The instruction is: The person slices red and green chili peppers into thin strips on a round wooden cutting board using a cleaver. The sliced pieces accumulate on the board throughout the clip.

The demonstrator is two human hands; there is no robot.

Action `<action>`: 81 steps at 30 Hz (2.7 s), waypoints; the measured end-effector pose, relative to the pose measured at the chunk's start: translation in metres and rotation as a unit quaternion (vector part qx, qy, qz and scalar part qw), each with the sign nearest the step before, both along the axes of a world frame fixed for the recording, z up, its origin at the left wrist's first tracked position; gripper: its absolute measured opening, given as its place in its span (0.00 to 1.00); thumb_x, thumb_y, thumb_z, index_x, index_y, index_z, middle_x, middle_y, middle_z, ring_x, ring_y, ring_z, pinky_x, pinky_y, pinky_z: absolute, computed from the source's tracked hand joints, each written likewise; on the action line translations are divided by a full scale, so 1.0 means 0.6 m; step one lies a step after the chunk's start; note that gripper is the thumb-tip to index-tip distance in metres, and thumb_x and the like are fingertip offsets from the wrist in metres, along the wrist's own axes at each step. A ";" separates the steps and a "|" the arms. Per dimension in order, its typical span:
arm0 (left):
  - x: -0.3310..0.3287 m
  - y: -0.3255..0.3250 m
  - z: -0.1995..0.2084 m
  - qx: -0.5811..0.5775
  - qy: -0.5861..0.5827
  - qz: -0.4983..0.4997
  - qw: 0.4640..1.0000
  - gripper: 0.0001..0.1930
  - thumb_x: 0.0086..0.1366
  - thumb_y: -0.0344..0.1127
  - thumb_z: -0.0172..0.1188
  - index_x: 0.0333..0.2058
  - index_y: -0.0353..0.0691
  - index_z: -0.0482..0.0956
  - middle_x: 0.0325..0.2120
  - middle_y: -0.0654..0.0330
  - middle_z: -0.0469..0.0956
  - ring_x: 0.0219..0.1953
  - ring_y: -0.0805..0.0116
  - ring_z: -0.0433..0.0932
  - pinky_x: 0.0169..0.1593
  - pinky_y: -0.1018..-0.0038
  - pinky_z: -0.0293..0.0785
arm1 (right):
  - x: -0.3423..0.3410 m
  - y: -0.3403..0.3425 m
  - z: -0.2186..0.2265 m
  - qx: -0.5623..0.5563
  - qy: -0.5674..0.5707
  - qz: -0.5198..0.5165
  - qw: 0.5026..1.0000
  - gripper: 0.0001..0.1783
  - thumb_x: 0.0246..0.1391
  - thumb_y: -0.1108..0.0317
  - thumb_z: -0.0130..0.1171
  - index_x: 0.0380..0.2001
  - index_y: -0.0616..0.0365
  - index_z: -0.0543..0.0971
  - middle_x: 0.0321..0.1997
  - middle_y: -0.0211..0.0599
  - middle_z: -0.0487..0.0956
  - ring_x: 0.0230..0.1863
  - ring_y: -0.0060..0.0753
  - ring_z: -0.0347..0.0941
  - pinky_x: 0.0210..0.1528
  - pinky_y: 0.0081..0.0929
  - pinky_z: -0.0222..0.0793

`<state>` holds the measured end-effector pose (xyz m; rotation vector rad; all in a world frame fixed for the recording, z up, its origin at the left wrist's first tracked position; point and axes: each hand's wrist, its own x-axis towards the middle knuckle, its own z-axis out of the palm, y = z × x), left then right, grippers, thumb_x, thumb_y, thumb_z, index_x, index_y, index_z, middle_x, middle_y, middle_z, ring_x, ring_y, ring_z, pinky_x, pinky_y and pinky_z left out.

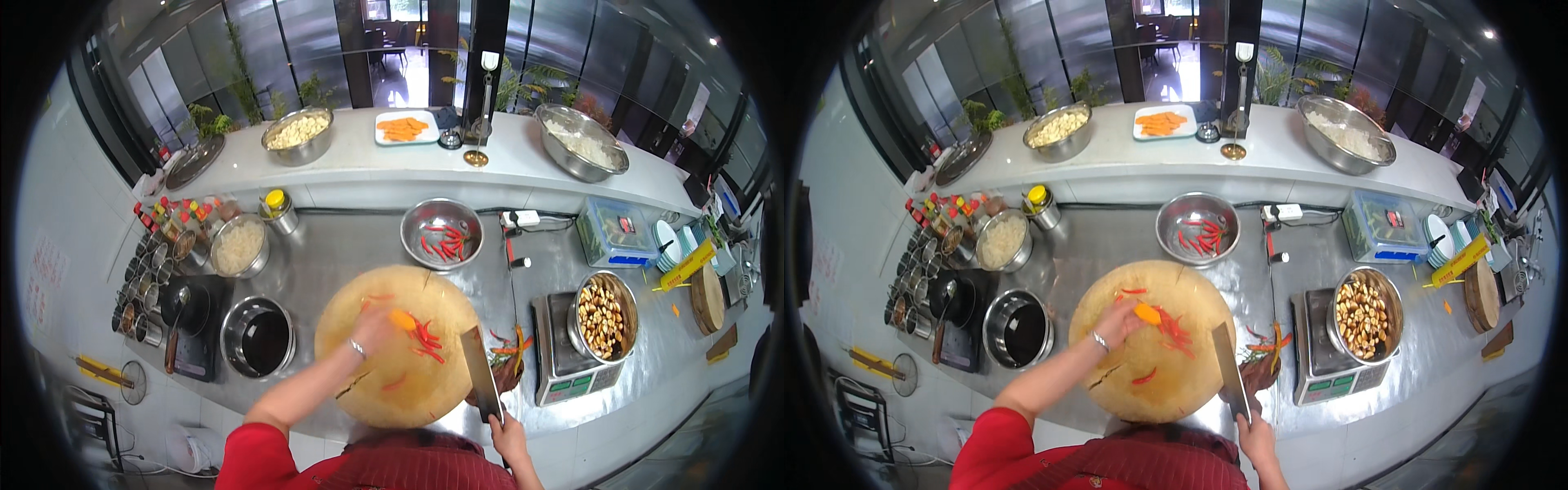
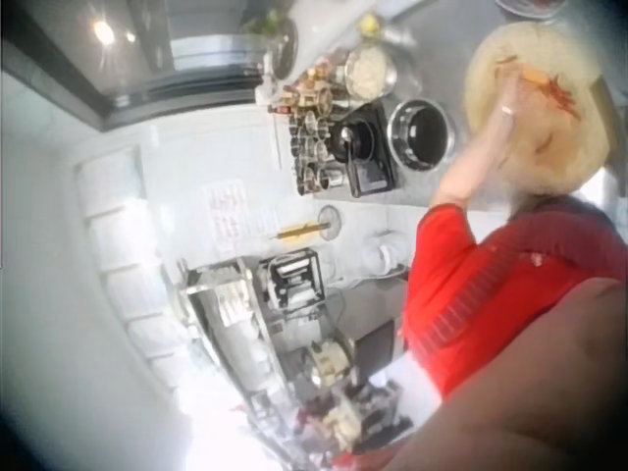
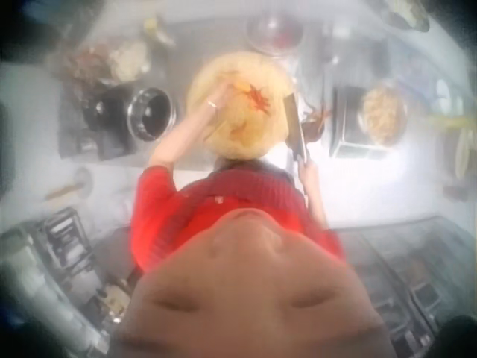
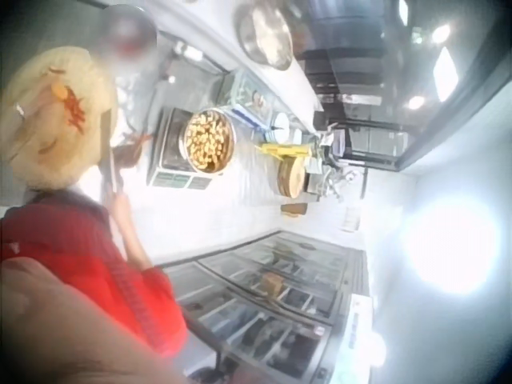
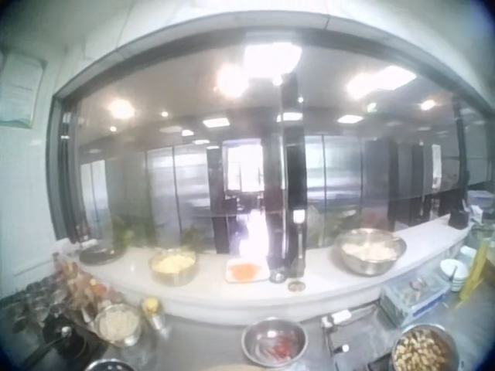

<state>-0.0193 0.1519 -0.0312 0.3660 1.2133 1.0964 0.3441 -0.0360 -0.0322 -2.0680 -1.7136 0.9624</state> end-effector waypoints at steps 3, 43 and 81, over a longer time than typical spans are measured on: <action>0.003 0.181 0.111 0.035 -0.069 0.002 0.997 0.13 0.69 0.34 0.49 0.47 0.31 0.70 0.43 0.47 0.78 0.43 0.54 0.81 0.44 0.63 0.82 | 0.002 0.000 0.017 -0.013 -0.022 -0.014 1.000 0.15 0.57 0.59 0.58 0.34 0.64 0.78 0.24 0.57 0.78 0.29 0.62 0.76 0.31 0.48 0.70; 0.061 -0.284 -0.079 0.374 0.642 -0.199 0.639 0.13 0.52 0.27 0.58 0.39 0.38 0.81 0.43 0.57 0.74 0.44 0.58 0.72 0.46 0.66 0.69 | -0.030 0.022 0.125 -0.012 -0.094 0.232 0.968 0.12 0.58 0.63 0.57 0.44 0.52 0.79 0.21 0.50 0.78 0.26 0.56 0.76 0.28 0.46 0.72; 0.058 -0.293 -0.132 0.421 0.652 -0.130 0.617 0.11 0.46 0.25 0.57 0.31 0.29 0.79 0.29 0.53 0.76 0.40 0.54 0.77 0.46 0.66 0.76 | -0.092 0.027 0.169 -0.039 -0.188 0.355 0.915 0.15 0.53 0.69 0.54 0.46 0.55 0.71 0.21 0.46 0.78 0.24 0.50 0.78 0.26 0.43 0.73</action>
